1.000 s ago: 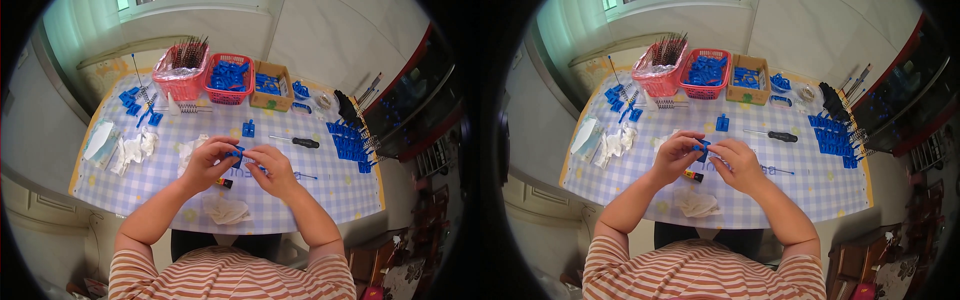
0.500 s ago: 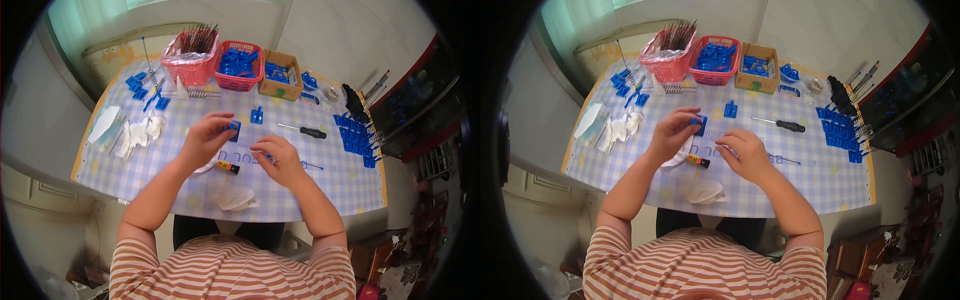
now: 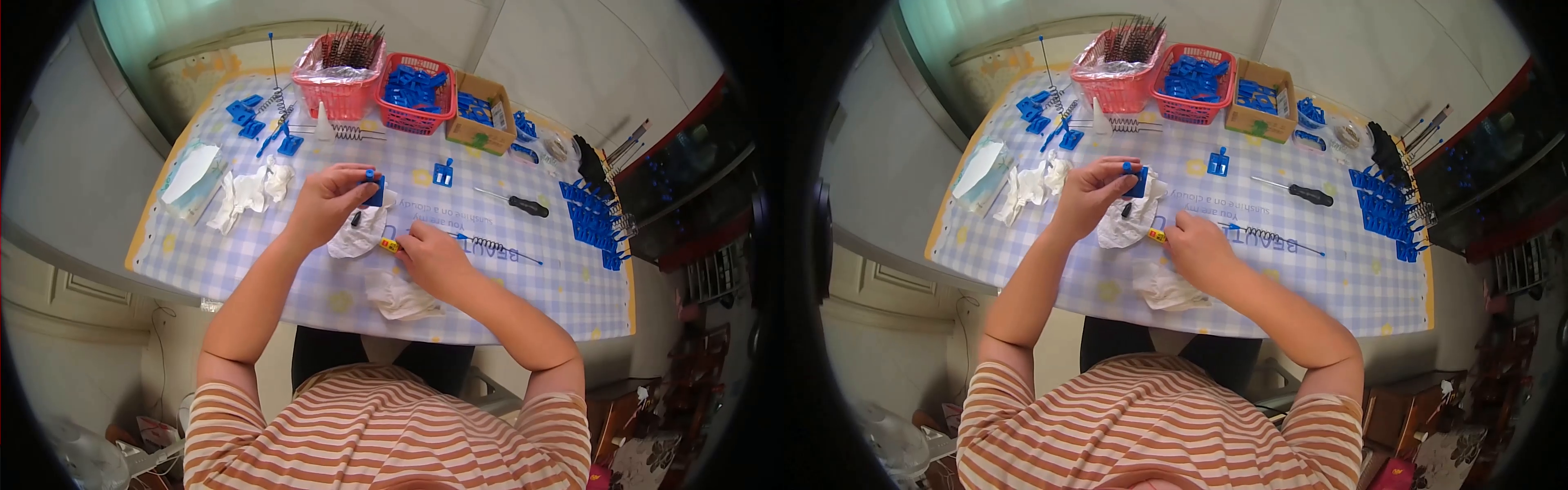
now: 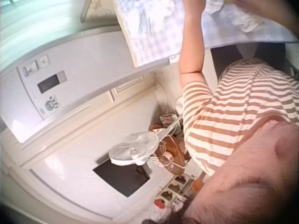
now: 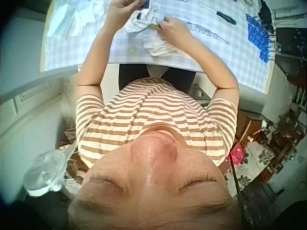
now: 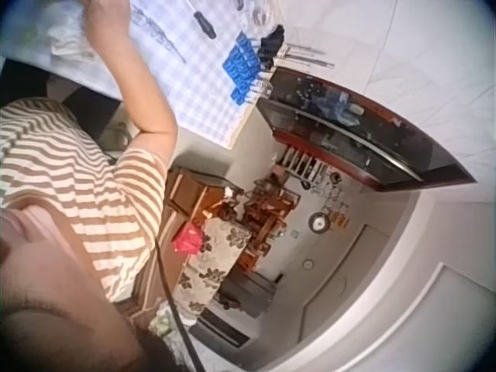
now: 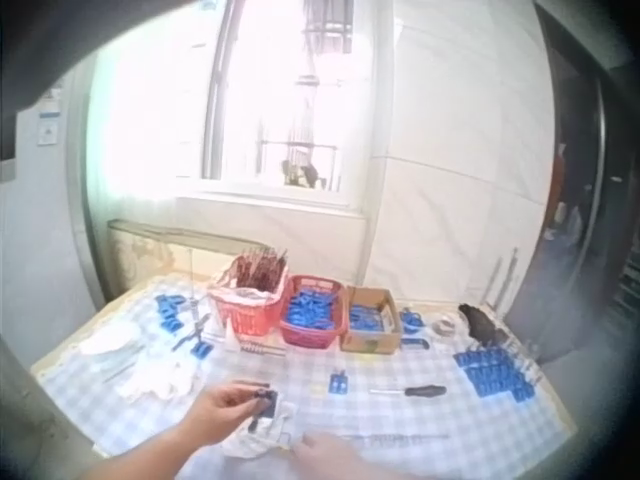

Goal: The person assembles small plastic connectors, metal rods, and wires by hand at a workbench, using a glue applicator to join the components.

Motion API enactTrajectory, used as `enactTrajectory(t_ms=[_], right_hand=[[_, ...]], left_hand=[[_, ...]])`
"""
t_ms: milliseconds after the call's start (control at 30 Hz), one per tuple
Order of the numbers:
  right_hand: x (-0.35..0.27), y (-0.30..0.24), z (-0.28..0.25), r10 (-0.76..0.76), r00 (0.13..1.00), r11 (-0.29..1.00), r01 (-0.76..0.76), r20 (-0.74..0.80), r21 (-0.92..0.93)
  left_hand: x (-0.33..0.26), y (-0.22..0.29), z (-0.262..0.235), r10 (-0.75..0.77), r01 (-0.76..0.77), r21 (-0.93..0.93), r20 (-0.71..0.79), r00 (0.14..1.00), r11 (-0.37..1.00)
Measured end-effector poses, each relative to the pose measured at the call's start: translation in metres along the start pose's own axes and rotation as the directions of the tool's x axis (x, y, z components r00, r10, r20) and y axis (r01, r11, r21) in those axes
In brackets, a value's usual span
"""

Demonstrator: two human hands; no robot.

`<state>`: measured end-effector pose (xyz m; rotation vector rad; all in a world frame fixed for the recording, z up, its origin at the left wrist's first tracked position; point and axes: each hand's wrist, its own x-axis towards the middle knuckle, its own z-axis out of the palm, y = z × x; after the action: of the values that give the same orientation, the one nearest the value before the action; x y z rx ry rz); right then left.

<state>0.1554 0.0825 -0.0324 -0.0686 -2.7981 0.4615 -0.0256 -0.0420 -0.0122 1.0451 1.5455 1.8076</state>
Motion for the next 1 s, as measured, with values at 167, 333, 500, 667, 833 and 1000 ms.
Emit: enactTrajectory(t_ms=[167, 333, 500, 667, 833, 1000], right_hand=[[-0.002, -0.004, -0.006, 0.156, 0.987, 0.971, -0.161, 0.042, 0.175], [-0.005, 0.003, -0.014, 0.272, 0.958, 0.875, -0.285, 0.088, 0.392], [-0.006, 0.009, -0.027, 0.352, 0.92, 0.672, -0.377, 0.173, 0.637], [-0.001, 0.01, -0.049, 0.294, 0.951, 0.746, -0.29, 0.095, 0.599], [0.007, 0.007, -0.063, 0.242, 0.965, 0.888, -0.18, -0.097, 0.422], [0.014, 0.008, -0.065, 0.177, 0.977, 0.928, -0.127, -0.114, 0.351]], left_hand=[[-0.001, -0.011, -0.003, -0.002, 0.001, -0.05, -0.03, 1.0, 0.999], [0.001, -0.013, -0.007, 0.033, -0.033, -0.004, -0.031, 0.999, 0.999], [-0.002, -0.014, -0.004, 0.036, -0.036, 0.005, 0.008, 0.999, 0.999], [-0.006, -0.013, -0.001, 0.019, -0.018, -0.02, 0.037, 0.999, 1.0], [-0.009, -0.01, 0.003, 0.052, -0.059, 0.106, 0.062, 0.997, 0.993], [-0.011, -0.01, 0.006, 0.082, -0.091, 0.146, 0.065, 0.995, 0.985]])
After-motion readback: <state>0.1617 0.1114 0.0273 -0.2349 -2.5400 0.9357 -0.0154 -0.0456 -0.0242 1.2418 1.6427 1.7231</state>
